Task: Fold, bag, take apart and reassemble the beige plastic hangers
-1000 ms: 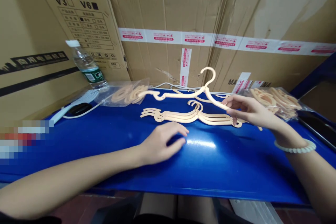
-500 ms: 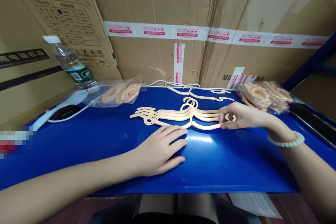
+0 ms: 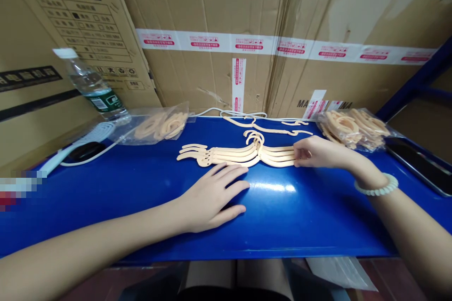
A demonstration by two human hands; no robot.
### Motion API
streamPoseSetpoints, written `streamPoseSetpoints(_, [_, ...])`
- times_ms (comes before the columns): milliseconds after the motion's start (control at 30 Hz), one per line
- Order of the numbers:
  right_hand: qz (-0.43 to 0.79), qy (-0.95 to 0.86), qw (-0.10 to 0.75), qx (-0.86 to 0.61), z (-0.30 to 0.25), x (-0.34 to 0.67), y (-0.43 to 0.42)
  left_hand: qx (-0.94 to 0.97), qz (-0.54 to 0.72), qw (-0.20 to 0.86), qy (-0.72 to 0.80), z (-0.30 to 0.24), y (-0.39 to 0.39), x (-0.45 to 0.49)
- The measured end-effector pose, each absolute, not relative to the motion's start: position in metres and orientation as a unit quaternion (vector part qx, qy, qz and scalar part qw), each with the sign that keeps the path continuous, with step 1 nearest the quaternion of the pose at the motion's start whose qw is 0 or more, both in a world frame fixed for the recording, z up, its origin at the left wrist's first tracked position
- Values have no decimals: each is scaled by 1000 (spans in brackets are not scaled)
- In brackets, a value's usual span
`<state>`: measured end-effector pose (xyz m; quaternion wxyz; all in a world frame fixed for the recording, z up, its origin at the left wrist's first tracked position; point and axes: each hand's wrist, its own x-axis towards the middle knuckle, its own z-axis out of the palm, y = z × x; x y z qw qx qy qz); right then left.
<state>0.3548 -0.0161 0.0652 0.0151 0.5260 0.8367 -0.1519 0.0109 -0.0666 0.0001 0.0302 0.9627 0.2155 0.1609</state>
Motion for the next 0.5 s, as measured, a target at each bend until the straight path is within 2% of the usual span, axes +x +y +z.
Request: streamPoseSetpoints(500, [-86, 814, 36, 573, 62, 357, -11, 957, 138, 48, 252, -3, -58, 8])
